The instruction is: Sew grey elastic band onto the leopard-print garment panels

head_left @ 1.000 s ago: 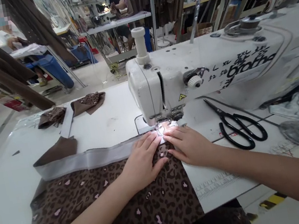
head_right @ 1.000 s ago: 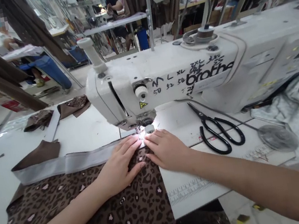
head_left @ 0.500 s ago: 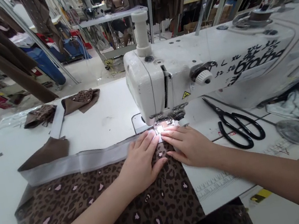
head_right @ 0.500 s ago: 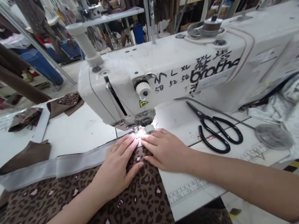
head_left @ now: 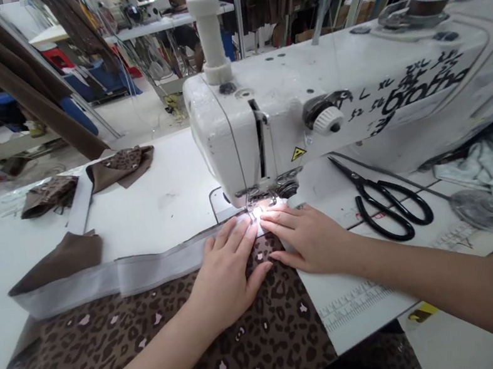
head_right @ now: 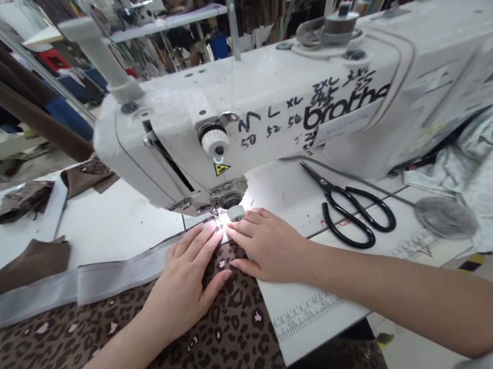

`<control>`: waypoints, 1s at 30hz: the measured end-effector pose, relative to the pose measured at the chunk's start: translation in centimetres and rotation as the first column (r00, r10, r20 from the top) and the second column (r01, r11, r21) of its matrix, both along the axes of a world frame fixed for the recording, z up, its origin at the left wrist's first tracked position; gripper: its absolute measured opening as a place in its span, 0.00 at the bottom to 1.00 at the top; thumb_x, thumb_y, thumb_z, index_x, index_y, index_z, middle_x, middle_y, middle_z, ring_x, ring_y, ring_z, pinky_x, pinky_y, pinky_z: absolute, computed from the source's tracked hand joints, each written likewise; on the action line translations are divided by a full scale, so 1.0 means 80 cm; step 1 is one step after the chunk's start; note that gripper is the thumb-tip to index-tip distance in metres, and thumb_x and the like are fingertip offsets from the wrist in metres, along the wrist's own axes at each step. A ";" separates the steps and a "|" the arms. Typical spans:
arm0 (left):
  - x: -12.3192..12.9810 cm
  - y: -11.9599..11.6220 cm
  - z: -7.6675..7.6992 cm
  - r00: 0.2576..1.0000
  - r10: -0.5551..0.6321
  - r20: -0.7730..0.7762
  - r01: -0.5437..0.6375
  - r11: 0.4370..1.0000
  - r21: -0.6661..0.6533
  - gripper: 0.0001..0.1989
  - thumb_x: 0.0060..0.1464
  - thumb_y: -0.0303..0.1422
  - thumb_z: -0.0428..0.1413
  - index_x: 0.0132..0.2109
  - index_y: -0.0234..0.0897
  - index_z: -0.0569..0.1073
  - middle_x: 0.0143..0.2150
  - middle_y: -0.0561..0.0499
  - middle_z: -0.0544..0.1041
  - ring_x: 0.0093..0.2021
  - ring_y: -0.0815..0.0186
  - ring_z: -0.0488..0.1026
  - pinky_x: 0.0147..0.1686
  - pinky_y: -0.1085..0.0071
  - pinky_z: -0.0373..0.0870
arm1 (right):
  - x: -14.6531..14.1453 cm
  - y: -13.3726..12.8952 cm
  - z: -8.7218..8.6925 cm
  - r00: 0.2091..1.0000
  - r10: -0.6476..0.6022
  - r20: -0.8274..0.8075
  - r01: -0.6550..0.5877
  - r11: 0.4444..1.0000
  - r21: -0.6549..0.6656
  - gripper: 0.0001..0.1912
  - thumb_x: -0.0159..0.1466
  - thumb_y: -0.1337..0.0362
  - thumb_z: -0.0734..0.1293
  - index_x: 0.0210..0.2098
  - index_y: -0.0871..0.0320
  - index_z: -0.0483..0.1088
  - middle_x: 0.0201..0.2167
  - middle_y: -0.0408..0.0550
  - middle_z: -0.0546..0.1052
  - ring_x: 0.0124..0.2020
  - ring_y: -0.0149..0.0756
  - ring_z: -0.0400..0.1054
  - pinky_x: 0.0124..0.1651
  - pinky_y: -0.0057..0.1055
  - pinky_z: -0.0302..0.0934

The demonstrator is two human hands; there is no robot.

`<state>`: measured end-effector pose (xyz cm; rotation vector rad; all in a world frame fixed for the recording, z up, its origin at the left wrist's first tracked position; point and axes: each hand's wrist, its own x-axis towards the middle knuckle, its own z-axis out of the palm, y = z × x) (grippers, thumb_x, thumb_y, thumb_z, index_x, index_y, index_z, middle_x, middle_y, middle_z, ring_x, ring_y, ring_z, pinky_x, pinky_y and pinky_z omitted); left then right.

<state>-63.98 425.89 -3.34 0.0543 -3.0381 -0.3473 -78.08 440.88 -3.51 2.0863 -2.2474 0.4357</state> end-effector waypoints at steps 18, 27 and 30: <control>-0.002 -0.002 0.000 1.000 -0.004 -0.010 0.004 1.000 0.006 0.27 0.58 0.43 0.46 0.61 0.38 0.56 0.63 0.44 0.57 0.62 0.52 0.49 0.56 0.52 0.57 | -0.009 0.008 -0.001 1.000 -0.013 -0.013 0.013 0.999 -0.036 0.24 0.63 0.58 0.59 0.55 0.65 0.61 0.51 0.58 0.68 0.51 0.49 0.59 0.52 0.46 0.54; 0.002 -0.007 0.000 0.992 -0.082 -0.092 0.095 0.984 0.151 0.22 0.57 0.39 0.48 0.57 0.37 0.62 0.58 0.44 0.64 0.59 0.57 0.57 0.57 0.56 0.58 | -0.007 0.013 0.002 0.991 0.130 0.007 -0.130 0.991 -0.039 0.25 0.63 0.58 0.59 0.55 0.67 0.61 0.51 0.58 0.69 0.53 0.47 0.58 0.53 0.44 0.56; 0.002 -0.008 0.001 0.993 -0.085 -0.077 0.095 0.984 0.150 0.22 0.58 0.39 0.48 0.57 0.37 0.63 0.58 0.45 0.64 0.60 0.57 0.56 0.58 0.57 0.57 | -0.008 0.013 0.000 0.991 0.135 0.011 -0.135 0.990 -0.049 0.25 0.63 0.58 0.60 0.55 0.67 0.62 0.50 0.58 0.69 0.53 0.47 0.58 0.53 0.45 0.56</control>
